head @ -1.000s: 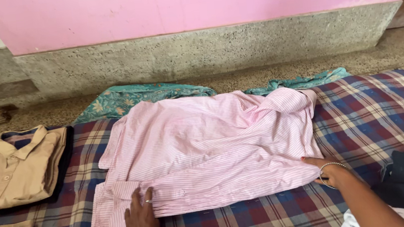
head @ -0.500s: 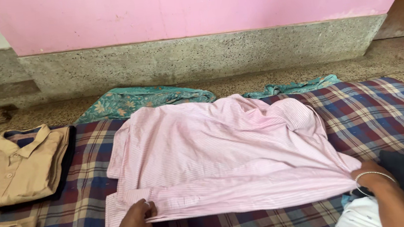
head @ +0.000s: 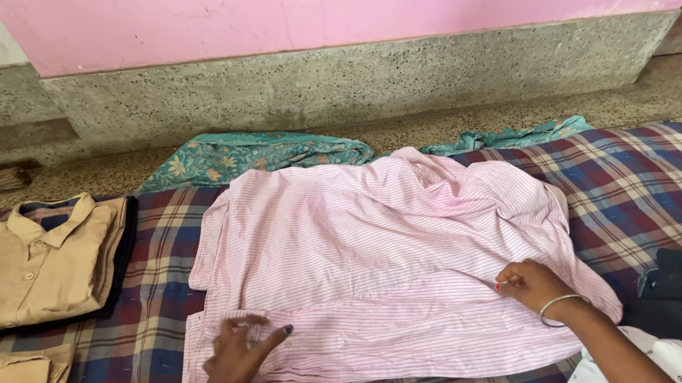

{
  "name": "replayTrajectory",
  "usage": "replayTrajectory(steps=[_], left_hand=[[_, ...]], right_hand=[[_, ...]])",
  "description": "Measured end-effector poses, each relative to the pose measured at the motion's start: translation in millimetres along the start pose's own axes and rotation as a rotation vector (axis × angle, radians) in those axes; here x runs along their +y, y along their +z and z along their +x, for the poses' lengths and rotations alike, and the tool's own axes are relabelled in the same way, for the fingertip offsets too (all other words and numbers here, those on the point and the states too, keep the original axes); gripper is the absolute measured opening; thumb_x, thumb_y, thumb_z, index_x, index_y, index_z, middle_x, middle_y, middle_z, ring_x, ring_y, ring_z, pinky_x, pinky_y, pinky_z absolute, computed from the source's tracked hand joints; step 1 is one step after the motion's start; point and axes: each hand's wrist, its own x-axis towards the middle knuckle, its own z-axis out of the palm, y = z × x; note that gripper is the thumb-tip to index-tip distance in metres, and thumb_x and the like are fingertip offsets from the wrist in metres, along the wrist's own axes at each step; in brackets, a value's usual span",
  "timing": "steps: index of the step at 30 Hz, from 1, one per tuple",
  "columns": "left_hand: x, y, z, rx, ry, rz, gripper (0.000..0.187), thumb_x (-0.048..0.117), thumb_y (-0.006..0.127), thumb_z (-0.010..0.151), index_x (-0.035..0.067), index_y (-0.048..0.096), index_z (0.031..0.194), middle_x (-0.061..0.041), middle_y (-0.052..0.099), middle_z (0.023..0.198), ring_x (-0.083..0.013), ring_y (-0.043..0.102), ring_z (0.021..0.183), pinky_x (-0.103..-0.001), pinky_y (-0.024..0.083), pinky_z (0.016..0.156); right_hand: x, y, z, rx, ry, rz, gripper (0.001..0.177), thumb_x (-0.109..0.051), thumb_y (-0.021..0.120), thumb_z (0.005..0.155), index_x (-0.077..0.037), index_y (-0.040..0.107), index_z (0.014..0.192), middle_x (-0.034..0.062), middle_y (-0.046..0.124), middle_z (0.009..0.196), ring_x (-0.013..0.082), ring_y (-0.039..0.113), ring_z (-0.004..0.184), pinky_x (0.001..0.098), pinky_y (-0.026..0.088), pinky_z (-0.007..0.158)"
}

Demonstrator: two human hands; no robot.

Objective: The person buttons a pink striped shirt, smooths the fabric with their hands on a bed, and folds the sleeves and bottom section of the shirt.

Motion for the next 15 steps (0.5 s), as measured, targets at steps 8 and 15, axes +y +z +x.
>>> replayTrajectory(steps=[8,15], left_hand=[[-57.8,25.9,41.8,0.545,-0.076,0.033,0.080,0.032,0.086,0.074,0.016,0.050,0.144,-0.018,0.032,0.148,-0.0380,0.027,0.143,-0.066,0.024,0.104],[-32.7,10.7,14.9,0.660,-0.097,0.088,0.019,0.026,0.077,0.087,0.017,0.073,0.104,-0.011,0.051,0.139,-0.0308,0.042,0.140,-0.064,0.026,0.111]], right_hand=[[-15.0,8.8,7.2,-0.014,-0.023,-0.024,0.030,-0.030,0.086,0.079,-0.003,0.078,0.089,0.0116,0.078,0.087,0.0194,0.073,0.080,0.0344,0.055,0.076],[-58.8,-13.6,-14.4,0.226,0.028,-0.009,0.024,-0.028,0.073,0.089,-0.007,0.074,0.099,0.0139,0.075,0.073,0.0281,0.072,0.064,0.0410,0.053,0.066]])
